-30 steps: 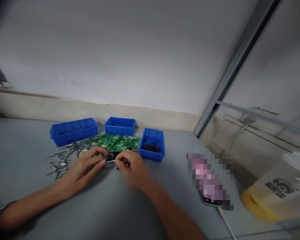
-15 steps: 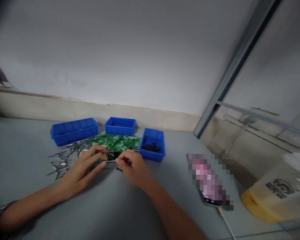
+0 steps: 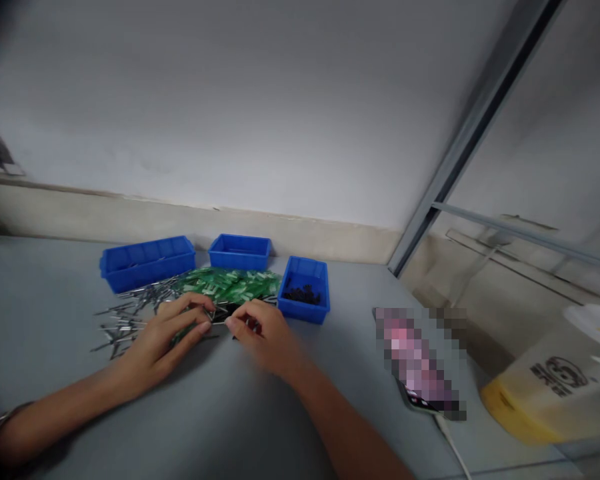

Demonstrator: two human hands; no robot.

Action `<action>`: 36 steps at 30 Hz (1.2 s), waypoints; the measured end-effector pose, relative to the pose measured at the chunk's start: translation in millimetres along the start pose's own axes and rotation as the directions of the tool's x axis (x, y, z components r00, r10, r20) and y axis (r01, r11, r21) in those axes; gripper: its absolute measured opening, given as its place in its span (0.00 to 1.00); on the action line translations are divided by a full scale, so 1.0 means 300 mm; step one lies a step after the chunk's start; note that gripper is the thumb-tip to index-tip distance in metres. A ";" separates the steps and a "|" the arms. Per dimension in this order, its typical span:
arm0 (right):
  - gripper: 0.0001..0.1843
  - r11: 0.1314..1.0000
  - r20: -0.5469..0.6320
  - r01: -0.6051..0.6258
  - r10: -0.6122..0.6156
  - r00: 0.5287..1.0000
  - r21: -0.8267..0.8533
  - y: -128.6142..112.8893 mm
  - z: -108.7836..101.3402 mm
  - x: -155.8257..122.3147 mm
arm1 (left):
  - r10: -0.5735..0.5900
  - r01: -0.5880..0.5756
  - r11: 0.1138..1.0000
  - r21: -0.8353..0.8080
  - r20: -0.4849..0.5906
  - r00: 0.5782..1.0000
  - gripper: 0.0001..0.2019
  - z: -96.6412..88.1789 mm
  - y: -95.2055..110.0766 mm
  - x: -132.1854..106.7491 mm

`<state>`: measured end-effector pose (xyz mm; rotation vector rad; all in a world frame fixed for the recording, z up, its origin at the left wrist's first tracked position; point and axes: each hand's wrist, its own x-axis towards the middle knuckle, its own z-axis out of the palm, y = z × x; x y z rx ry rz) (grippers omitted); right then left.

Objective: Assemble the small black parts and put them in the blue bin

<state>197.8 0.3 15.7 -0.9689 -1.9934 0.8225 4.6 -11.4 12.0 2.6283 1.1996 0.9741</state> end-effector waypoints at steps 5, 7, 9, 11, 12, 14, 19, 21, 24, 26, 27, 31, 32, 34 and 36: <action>0.08 1.000 0.025 0.018 -0.017 1.000 -0.021 0.004 0.002 -0.001 | 0.001 -0.001 1.000 -0.004 -0.017 1.000 0.10 -0.001 0.005 0.000; 0.06 1.000 0.053 -0.003 0.004 0.999 -0.026 0.005 0.005 -0.004 | 0.023 -0.023 1.000 0.008 -0.045 0.999 0.09 -0.004 0.008 0.001; 0.04 0.999 0.087 -0.027 0.029 0.996 -0.032 0.005 0.008 -0.006 | 0.045 -0.043 0.998 0.036 -0.061 0.997 0.09 -0.008 0.011 0.001; 0.04 0.999 0.099 -0.032 0.035 0.994 -0.032 0.006 0.007 -0.007 | 0.062 -0.058 0.996 0.070 -0.050 0.997 0.08 -0.012 0.012 0.001; 0.04 0.999 0.094 -0.024 0.027 0.995 -0.029 0.005 0.005 -0.007 | 0.064 -0.061 0.995 0.083 -0.034 0.997 0.08 -0.013 0.011 0.001; 0.06 1.000 0.053 0.006 -0.004 0.999 -0.030 0.003 -0.002 -0.005 | 0.059 -0.061 0.994 0.091 0.021 0.998 0.08 -0.013 0.008 0.001; 0.10 0.995 -0.035 0.053 -0.056 0.998 -0.080 -0.006 -0.019 0.001 | 0.054 -0.067 0.996 0.067 0.171 0.984 0.07 -0.003 -0.004 0.002; 0.10 0.995 -0.014 0.052 -0.054 0.998 -0.086 -0.002 -0.018 0.000 | 0.051 -0.061 0.996 0.064 0.146 0.988 0.08 -0.001 -0.007 0.002; 0.07 0.995 0.058 0.038 -0.032 0.998 -0.091 0.010 -0.009 -0.003 | 0.051 -0.054 0.997 0.059 0.055 0.997 0.08 -0.004 -0.006 0.002; 0.05 0.995 0.104 0.027 -0.016 0.994 -0.101 0.015 -0.004 -0.005 | 0.067 -0.069 0.996 0.063 0.021 0.998 0.07 -0.008 -0.003 0.002; 0.04 0.994 0.117 0.024 -0.012 0.993 -0.105 0.015 -0.003 -0.006 | 0.075 -0.076 0.995 0.068 0.017 0.997 0.07 -0.010 -0.003 0.002; 0.07 0.995 0.065 0.042 -0.036 0.997 -0.092 0.004 -0.012 -0.006 | 0.067 -0.076 0.993 0.095 0.092 0.993 0.08 -0.009 -0.004 0.004; 0.08 0.995 0.036 0.049 -0.046 0.998 -0.090 0.000 -0.016 -0.005 | 0.062 -0.075 0.993 0.097 0.128 0.990 0.08 -0.007 -0.005 0.004; 0.09 0.995 -0.011 0.060 -0.061 0.998 -0.084 -0.006 -0.022 -0.003 | 0.061 -0.079 0.993 0.090 0.190 0.980 0.09 -0.002 -0.007 0.004; 0.10 0.995 -0.023 0.066 -0.068 0.997 -0.081 -0.007 -0.026 -0.002 | 0.066 -0.083 0.993 0.082 0.196 0.978 0.09 0.003 -0.008 0.004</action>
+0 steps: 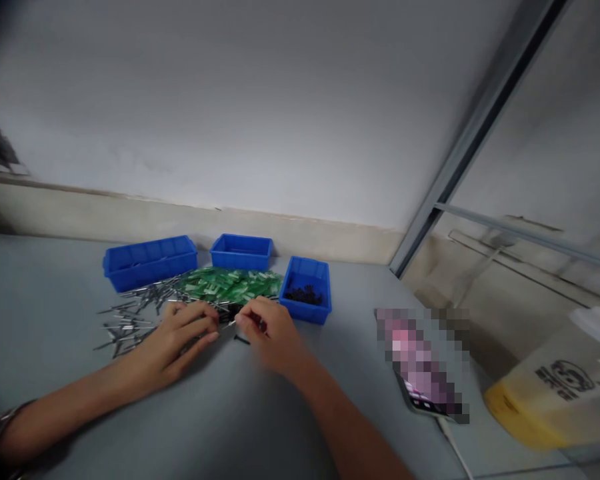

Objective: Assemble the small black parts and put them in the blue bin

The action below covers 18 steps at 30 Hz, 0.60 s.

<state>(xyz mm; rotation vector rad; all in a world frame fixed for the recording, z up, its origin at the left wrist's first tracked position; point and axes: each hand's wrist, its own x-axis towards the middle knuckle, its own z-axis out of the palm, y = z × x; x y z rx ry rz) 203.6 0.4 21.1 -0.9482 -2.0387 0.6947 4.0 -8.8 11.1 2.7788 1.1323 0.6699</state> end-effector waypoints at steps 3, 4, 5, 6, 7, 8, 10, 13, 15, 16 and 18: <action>0.09 1.000 0.020 -0.018 0.018 1.000 -0.020 0.005 0.000 0.001 | -0.006 0.006 1.000 0.000 -0.080 0.997 0.09 -0.001 0.002 0.000; 0.08 0.999 0.034 -0.028 0.029 0.999 -0.027 0.006 0.001 0.000 | -0.010 0.010 1.000 -0.001 -0.115 0.993 0.09 -0.003 0.004 0.000; 0.08 0.999 0.052 -0.038 0.039 0.998 -0.031 0.008 0.002 0.000 | -0.011 0.010 1.000 -0.004 -0.147 0.989 0.09 -0.006 0.005 0.000; 0.07 0.999 0.074 -0.045 0.047 0.996 -0.031 0.010 0.003 -0.001 | -0.010 0.010 1.000 -0.005 -0.177 0.984 0.09 -0.009 0.007 0.001; 0.07 0.998 0.097 -0.050 0.053 0.994 -0.030 0.011 0.004 -0.002 | -0.006 0.005 1.000 -0.004 -0.200 0.980 0.08 -0.013 0.009 0.001; 0.06 0.998 0.117 -0.053 0.056 0.992 -0.028 0.013 0.005 -0.002 | 0.000 0.000 1.000 0.000 -0.213 0.977 0.08 -0.016 0.010 0.000; 0.05 0.998 0.139 -0.052 0.055 0.989 -0.024 0.014 0.006 -0.004 | 0.011 -0.010 1.000 0.006 -0.217 0.976 0.07 -0.020 0.011 -0.001; 0.05 0.999 0.094 -0.033 0.035 0.995 -0.021 0.010 0.003 -0.004 | 0.008 -0.008 1.000 -0.002 -0.181 0.983 0.07 -0.020 0.010 -0.002; 0.06 1.000 0.033 -0.012 0.013 0.999 -0.015 0.005 -0.002 -0.003 | 0.001 -0.002 1.000 -0.010 -0.133 0.991 0.07 -0.018 0.010 -0.003; 0.06 1.000 0.009 -0.002 0.002 1.000 -0.010 0.002 -0.005 -0.003 | 0.000 -0.001 1.000 -0.015 -0.107 0.994 0.07 -0.016 0.010 -0.003; 0.06 1.000 -0.012 0.010 -0.010 1.000 -0.004 0.001 -0.009 -0.002 | -0.004 0.002 0.999 -0.032 -0.069 0.998 0.07 -0.014 0.011 -0.003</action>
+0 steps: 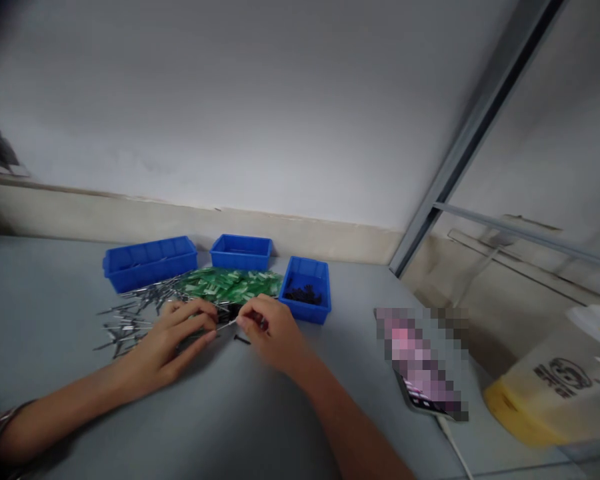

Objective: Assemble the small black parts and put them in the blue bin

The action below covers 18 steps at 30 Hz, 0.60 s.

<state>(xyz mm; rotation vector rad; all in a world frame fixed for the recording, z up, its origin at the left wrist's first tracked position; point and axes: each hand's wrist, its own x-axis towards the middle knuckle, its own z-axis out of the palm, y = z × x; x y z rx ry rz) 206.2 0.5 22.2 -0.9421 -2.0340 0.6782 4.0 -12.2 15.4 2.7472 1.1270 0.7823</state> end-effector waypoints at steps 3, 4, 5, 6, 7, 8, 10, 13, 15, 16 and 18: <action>0.05 0.999 0.055 -0.020 0.022 0.998 -0.025 0.006 0.001 -0.001 | -0.025 0.024 0.999 -0.046 -0.022 0.999 0.08 0.001 0.001 0.003; 0.04 0.999 0.088 -0.029 0.032 0.996 -0.037 0.009 0.004 -0.002 | -0.038 0.035 0.998 -0.059 -0.047 0.998 0.08 0.000 0.002 0.004; 0.04 0.998 0.122 -0.034 0.040 0.992 -0.046 0.012 0.007 -0.003 | -0.047 0.042 0.997 -0.068 -0.074 0.996 0.08 -0.001 0.002 0.005; 0.04 0.998 0.152 -0.035 0.043 0.987 -0.054 0.014 0.010 -0.004 | -0.050 0.043 0.997 -0.071 -0.096 0.994 0.08 -0.002 0.002 0.006; 0.03 0.998 0.174 -0.032 0.042 0.984 -0.059 0.015 0.013 -0.005 | -0.049 0.041 0.997 -0.068 -0.110 0.993 0.08 -0.003 0.002 0.006; 0.03 0.998 0.187 -0.029 0.041 0.981 -0.064 0.016 0.016 -0.006 | -0.046 0.039 0.997 -0.062 -0.114 0.992 0.08 -0.004 0.002 0.007; 0.03 0.997 0.190 -0.033 0.045 0.981 -0.068 0.013 0.017 -0.007 | -0.043 0.039 0.998 -0.052 -0.091 0.995 0.08 -0.005 0.001 0.007; 0.04 0.999 0.134 -0.025 0.031 0.991 -0.048 0.004 0.011 -0.005 | -0.046 0.046 0.998 -0.052 -0.008 0.999 0.09 -0.004 0.000 0.007; 0.06 0.999 0.077 -0.004 0.007 0.997 -0.039 0.000 0.005 -0.004 | -0.036 0.039 0.998 -0.048 0.051 0.998 0.09 -0.003 -0.001 0.006; 0.06 0.999 0.056 0.005 -0.003 0.998 -0.041 -0.001 0.002 -0.004 | -0.030 0.033 0.998 -0.046 0.071 0.997 0.09 -0.002 -0.001 0.006; 0.06 0.999 0.047 0.005 -0.002 0.999 -0.054 0.000 0.000 -0.004 | -0.026 0.030 0.998 -0.049 0.080 0.996 0.08 -0.001 -0.002 0.005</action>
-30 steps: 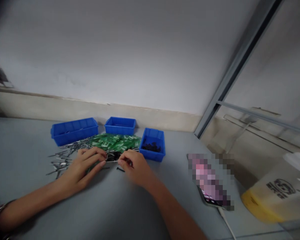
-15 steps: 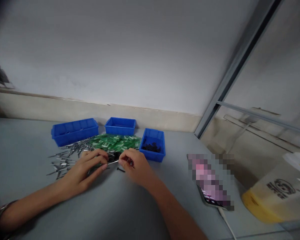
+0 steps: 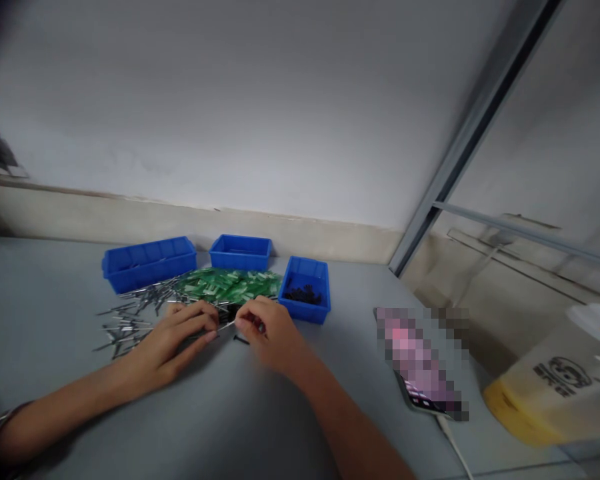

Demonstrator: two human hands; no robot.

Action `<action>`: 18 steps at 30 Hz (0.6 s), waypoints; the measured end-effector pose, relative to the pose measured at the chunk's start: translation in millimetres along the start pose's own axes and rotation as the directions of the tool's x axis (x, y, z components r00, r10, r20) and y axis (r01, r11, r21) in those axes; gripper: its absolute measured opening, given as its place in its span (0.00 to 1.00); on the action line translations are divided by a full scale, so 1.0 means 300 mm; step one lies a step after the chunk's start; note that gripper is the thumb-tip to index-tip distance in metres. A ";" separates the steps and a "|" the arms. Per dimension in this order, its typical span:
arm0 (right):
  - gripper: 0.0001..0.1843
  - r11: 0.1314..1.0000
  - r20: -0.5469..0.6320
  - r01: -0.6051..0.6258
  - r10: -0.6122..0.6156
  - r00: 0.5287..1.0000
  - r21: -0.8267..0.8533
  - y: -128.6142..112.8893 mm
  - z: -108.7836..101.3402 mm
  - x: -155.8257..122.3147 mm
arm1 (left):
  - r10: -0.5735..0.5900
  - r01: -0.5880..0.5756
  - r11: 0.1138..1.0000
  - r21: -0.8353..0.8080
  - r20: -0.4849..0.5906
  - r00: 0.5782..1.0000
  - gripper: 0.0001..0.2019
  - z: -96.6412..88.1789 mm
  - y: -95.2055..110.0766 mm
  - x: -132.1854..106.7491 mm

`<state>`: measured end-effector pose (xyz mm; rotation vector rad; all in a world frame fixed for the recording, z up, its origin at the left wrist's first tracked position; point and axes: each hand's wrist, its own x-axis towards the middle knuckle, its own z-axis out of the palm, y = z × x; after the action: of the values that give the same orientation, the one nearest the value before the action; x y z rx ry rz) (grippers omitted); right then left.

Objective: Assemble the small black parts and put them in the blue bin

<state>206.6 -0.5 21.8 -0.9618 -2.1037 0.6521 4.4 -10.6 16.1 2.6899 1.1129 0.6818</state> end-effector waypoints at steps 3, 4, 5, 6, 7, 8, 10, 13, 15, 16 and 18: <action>0.05 1.000 0.067 -0.017 0.018 0.998 -0.019 0.006 0.005 -0.003 | -0.010 0.010 1.000 -0.007 -0.070 0.997 0.09 -0.003 -0.001 0.001; 0.04 0.999 0.096 -0.019 0.021 0.995 -0.026 0.009 0.008 -0.004 | -0.014 0.014 1.000 -0.005 -0.098 0.995 0.09 -0.005 -0.001 0.001; 0.04 0.999 0.119 -0.017 0.021 0.993 -0.034 0.011 0.011 -0.005 | -0.014 0.014 1.000 -0.001 -0.116 0.993 0.09 -0.008 -0.001 0.001; 0.04 0.999 0.135 -0.011 0.016 0.991 -0.042 0.013 0.014 -0.006 | -0.013 0.014 1.000 0.005 -0.123 0.992 0.09 -0.011 0.000 0.002; 0.04 0.999 0.145 -0.006 0.013 0.989 -0.048 0.014 0.016 -0.007 | -0.012 0.014 1.000 0.010 -0.115 0.993 0.09 -0.013 0.000 0.002; 0.04 0.999 0.147 -0.002 0.010 0.989 -0.052 0.014 0.016 -0.008 | -0.013 0.014 1.000 0.014 -0.096 0.995 0.09 -0.014 0.000 0.002; 0.04 0.999 0.128 -0.003 0.010 0.992 -0.053 0.013 0.014 -0.007 | -0.013 0.014 1.000 0.022 -0.041 0.999 0.08 -0.015 -0.002 0.001; 0.05 0.999 0.070 0.002 0.000 0.998 -0.033 0.005 0.004 -0.003 | -0.006 0.005 1.000 0.025 0.040 0.999 0.08 -0.009 -0.007 -0.001; 0.05 1.000 0.044 0.013 -0.012 0.999 -0.025 0.000 -0.002 -0.001 | 0.005 -0.006 1.000 0.018 0.064 0.998 0.09 -0.007 -0.010 -0.002; 0.05 1.000 0.043 0.012 -0.010 0.999 -0.028 -0.002 -0.002 -0.001 | 0.007 -0.008 1.000 0.014 0.056 0.998 0.09 -0.007 -0.010 -0.002; 0.05 0.999 0.062 -0.006 0.009 0.998 -0.046 -0.001 0.001 -0.002 | 0.006 -0.006 1.000 0.012 0.004 1.000 0.09 -0.010 -0.007 0.000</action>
<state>206.6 -1.3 21.7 -0.9866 -2.1791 0.6486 1.6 -9.1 18.2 2.7042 1.1124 0.6726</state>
